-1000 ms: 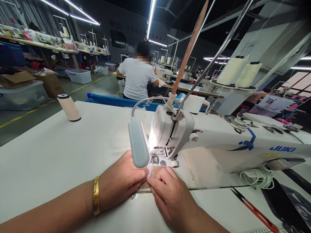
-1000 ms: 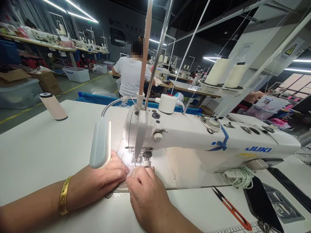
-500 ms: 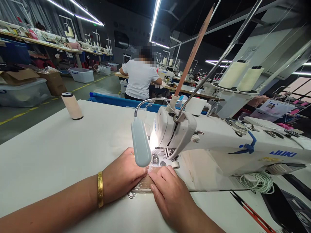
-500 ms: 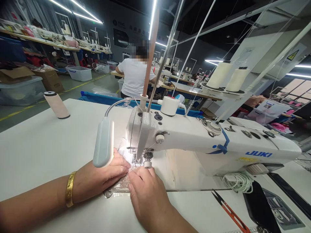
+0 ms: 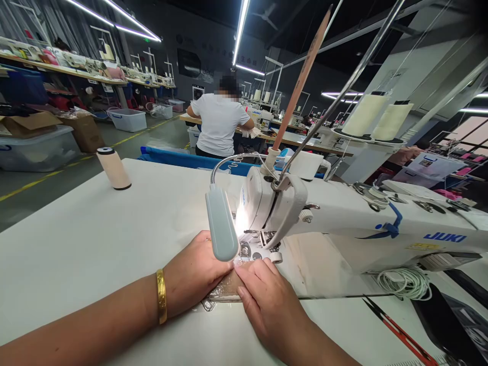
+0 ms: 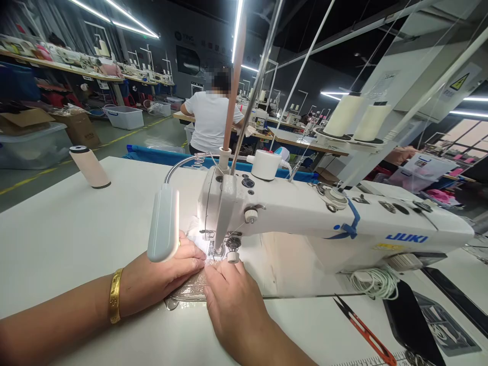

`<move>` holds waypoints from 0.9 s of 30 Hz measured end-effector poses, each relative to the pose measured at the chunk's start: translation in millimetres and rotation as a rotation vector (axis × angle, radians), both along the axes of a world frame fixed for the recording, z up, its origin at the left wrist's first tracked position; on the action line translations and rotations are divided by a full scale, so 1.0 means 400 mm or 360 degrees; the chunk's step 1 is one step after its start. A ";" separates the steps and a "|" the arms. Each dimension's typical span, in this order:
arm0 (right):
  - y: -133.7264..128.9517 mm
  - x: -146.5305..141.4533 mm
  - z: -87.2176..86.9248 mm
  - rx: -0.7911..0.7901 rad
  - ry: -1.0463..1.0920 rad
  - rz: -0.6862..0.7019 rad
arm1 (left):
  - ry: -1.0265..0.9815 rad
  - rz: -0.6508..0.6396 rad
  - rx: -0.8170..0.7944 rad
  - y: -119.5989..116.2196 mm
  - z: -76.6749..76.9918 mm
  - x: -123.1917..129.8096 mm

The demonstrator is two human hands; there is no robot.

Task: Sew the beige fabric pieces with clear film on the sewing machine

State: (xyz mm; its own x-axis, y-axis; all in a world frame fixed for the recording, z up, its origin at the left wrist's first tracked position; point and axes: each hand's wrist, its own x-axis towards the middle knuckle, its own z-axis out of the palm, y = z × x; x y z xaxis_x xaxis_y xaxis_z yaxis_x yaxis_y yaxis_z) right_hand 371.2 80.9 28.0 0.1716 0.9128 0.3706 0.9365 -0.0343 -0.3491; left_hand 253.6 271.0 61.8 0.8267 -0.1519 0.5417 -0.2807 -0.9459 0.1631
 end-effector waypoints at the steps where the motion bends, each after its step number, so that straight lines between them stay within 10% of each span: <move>1: 0.000 0.000 0.001 0.0002 0.0009 0.0004 | 0.0004 -0.0019 0.0014 0.000 0.001 0.000; 27: 0.004 0.008 0.005 0.0061 0.0008 -0.0049 | 0.0025 -0.0044 0.0091 0.008 -0.020 -0.009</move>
State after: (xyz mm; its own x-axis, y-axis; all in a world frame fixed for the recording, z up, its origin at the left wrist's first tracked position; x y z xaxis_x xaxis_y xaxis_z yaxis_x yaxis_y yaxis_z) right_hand 374.5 82.5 29.8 0.2012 0.8922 0.4043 0.9335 -0.0496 -0.3551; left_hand 250.1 274.2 53.9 0.8301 -0.2050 0.5185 -0.3045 -0.9457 0.1135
